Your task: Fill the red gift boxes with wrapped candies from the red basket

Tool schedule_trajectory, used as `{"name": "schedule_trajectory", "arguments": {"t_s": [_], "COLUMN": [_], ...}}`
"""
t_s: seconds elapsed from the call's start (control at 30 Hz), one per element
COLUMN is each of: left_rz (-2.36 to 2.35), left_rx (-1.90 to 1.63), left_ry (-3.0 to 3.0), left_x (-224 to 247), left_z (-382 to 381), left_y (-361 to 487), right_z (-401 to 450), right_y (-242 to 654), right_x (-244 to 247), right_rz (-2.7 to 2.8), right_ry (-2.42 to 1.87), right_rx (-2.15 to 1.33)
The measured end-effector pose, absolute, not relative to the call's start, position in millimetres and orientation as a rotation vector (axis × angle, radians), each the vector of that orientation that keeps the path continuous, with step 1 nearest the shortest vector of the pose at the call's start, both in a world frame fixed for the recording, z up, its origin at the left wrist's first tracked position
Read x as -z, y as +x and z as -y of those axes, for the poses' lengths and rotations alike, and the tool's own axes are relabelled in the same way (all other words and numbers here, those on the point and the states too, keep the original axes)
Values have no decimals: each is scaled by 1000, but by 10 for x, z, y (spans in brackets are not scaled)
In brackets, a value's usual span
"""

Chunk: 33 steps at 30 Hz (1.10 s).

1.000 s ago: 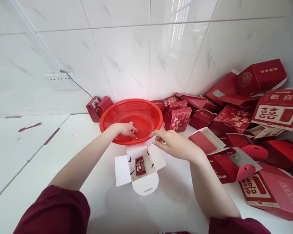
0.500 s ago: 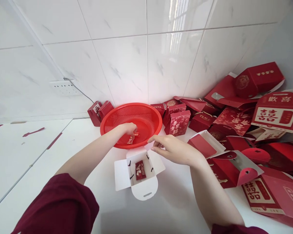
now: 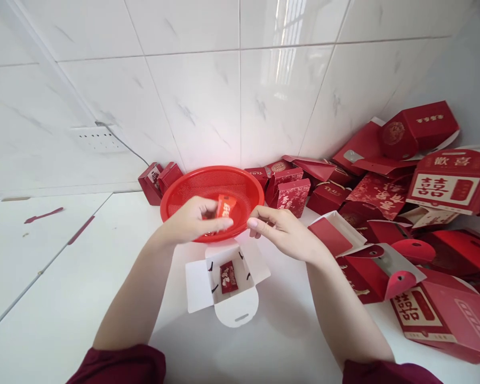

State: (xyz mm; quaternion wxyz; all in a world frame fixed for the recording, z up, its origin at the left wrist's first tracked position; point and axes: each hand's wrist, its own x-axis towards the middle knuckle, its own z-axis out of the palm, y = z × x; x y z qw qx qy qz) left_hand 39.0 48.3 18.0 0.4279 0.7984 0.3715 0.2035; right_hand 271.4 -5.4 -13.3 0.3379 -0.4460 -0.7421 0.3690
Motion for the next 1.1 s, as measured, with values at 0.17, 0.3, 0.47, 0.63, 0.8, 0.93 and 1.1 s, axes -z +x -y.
{"name": "schedule_trajectory", "arguments": {"t_s": [0.17, 0.3, 0.47, 0.63, 0.8, 0.93, 1.1], "left_rz": [-856, -776, -693, -648, -638, -610, -688], "left_rx": [-342, -437, -620, -735, -825, -881, -935], "left_ry": [1943, 1828, 1705, 1711, 1760, 1800, 1887], "left_x": [-77, -10, 105, 207, 257, 275, 226], "left_z": [-94, -71, -90, -90, -75, -65, -24], "left_y": [370, 337, 359, 407, 440, 455, 461], "right_z": [66, 78, 71, 61, 83, 93, 113], "right_y": [2503, 2418, 2374, 2295, 2288, 2306, 2324], "right_x": [211, 269, 333, 386, 379, 370, 330], "right_rz": [1882, 1783, 1701, 1638, 1676, 1709, 1724], "right_ry": [-774, -609, -641, -634, -644, -621, -697], "right_rx": [-1220, -1395, -1385, -1332, -1249, -1186, -1108]}}
